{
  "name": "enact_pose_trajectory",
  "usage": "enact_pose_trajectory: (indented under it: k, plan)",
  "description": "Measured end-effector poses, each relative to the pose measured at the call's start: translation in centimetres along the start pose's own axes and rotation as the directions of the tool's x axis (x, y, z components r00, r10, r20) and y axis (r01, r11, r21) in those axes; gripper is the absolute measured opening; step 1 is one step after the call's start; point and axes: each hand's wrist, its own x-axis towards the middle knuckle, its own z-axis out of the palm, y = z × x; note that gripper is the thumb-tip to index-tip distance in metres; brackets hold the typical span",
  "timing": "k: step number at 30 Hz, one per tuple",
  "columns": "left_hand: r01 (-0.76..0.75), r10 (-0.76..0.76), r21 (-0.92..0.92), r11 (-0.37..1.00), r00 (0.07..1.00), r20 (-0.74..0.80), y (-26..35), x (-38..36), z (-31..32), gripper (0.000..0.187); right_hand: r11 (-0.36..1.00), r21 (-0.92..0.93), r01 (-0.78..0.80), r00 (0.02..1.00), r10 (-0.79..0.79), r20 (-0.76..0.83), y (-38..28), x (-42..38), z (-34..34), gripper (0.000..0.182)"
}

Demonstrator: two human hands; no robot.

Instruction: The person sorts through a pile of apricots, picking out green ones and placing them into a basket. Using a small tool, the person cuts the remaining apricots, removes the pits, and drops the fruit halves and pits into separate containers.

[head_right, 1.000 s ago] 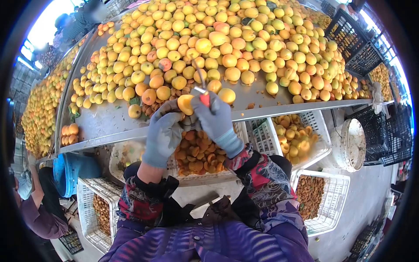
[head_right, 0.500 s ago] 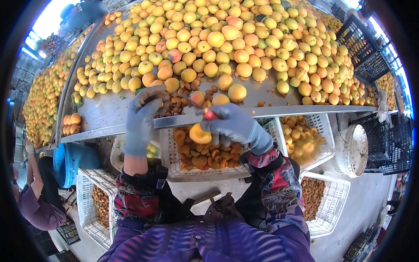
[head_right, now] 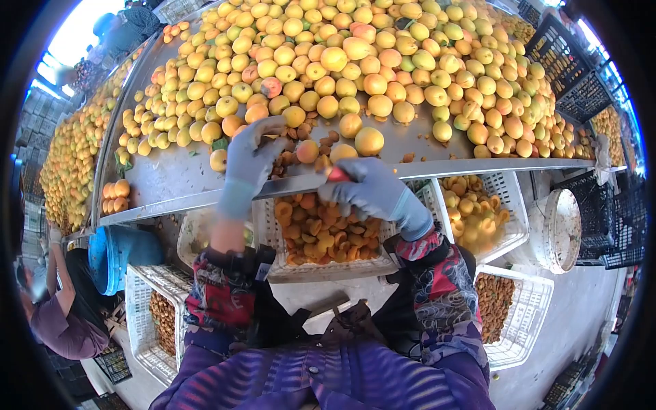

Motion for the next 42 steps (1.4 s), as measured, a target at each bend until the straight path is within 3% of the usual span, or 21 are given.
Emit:
enact_pose_trajectory:
  k: [2, 3, 4, 6, 7, 8, 10, 11, 12, 13, 14, 16, 17, 20, 24, 26, 42]
  plan:
    - [0.089, -0.089, 0.005, 0.996, 0.989, 0.121, 0.8, 0.9, 0.8, 0.031, 0.998, 0.017, -0.057, 0.997, 0.058, -0.045, -1.1, -1.0, -0.8, 0.029]
    - [0.04, -0.091, 0.291, 0.956, 0.982, 0.164, 1.3, 1.0, 1.1, 0.036, 0.998, 0.057, 0.035, 0.993, -0.029, -0.116, -0.4, -1.1, -1.7, 0.026]
    - [0.038, -0.09, 0.292, 0.956, 0.982, 0.167, 1.0, 0.8, 2.0, 0.036, 0.988, 0.091, 0.127, 0.976, -0.109, -0.187, -0.2, -1.1, -2.2, 0.025]
    - [-0.083, -0.131, 0.784, 0.615, 0.97, 0.205, 0.0, 0.4, 3.5, 0.04, 0.99, 0.089, 0.113, 0.976, -0.094, -0.194, -0.5, -1.2, -2.4, 0.031]
    - [-0.048, -0.228, 0.781, 0.623, 0.944, 0.24, 0.5, 1.0, 3.6, 0.042, 0.963, 0.16, 0.218, 0.952, -0.174, -0.252, -0.5, -0.8, -1.9, 0.033]
    - [-0.054, -0.224, 0.782, 0.621, 0.944, 0.243, 0.5, 1.1, 3.5, 0.042, 0.919, 0.222, 0.326, 0.916, -0.249, -0.315, -0.5, -0.5, -1.4, 0.035]
    - [-0.152, 0.081, 0.417, 0.896, 0.98, 0.184, 0.7, 1.0, 3.1, 0.043, 0.902, 0.191, 0.387, 0.889, -0.31, -0.336, -0.6, -0.6, -0.6, 0.038]
    - [-0.162, 0.088, 0.42, 0.893, 0.978, 0.189, 1.0, 0.9, 3.0, 0.043, 0.923, 0.195, 0.332, 0.912, -0.262, -0.316, -1.3, -0.9, -0.3, 0.038]
    - [0.025, -0.016, -0.046, 0.999, 0.979, 0.202, 1.6, 0.6, 2.9, 0.043, 0.94, 0.198, 0.277, 0.932, -0.213, -0.293, -1.7, -1.1, 0.0, 0.038]
    - [0.224, -0.101, -0.492, 0.841, 0.959, 0.264, 2.2, 0.3, 2.7, 0.043, 0.931, 0.192, 0.31, 0.919, -0.241, -0.313, -1.1, -0.7, 0.4, 0.038]
    - [0.22, -0.096, -0.489, 0.844, 0.959, 0.266, 2.9, 0.1, 2.5, 0.043, 0.929, 0.192, 0.317, 0.916, -0.247, -0.316, -0.8, -0.4, 0.7, 0.038]
    - [0.269, -0.028, -0.778, 0.568, 0.951, 0.308, 3.7, -0.5, 2.2, 0.047, 0.926, 0.188, 0.328, 0.912, -0.259, -0.317, -0.3, 0.0, 1.3, 0.037]
    - [0.296, -0.007, -0.808, 0.509, 0.941, 0.339, 3.7, -0.9, 1.9, 0.044, 0.922, 0.196, 0.335, 0.915, -0.269, -0.3, -0.2, 0.0, 1.6, 0.036]
    - [0.252, 0.056, -0.826, 0.504, 0.945, 0.322, 3.5, -1.2, 1.8, 0.043, 0.911, 0.208, 0.355, 0.915, -0.293, -0.278, -0.6, -0.2, 2.4, 0.036]
    - [0.27, 0.0, -0.804, 0.53, 0.948, 0.319, 3.4, -1.5, 1.7, 0.043, 0.91, 0.182, 0.372, 0.913, -0.323, -0.25, -2.0, -0.6, 3.0, 0.035]
    - [0.225, 0.088, -0.817, 0.531, 0.944, 0.317, 3.2, -1.6, 1.6, 0.044, 0.896, 0.193, 0.399, 0.904, -0.349, -0.246, -2.7, -0.5, 3.3, 0.034]
    - [0.201, 0.032, -0.773, 0.602, 0.961, 0.275, 3.7, -2.1, 1.2, 0.041, 0.927, 0.177, 0.33, 0.935, -0.295, -0.198, -2.5, 0.7, 3.4, 0.036]
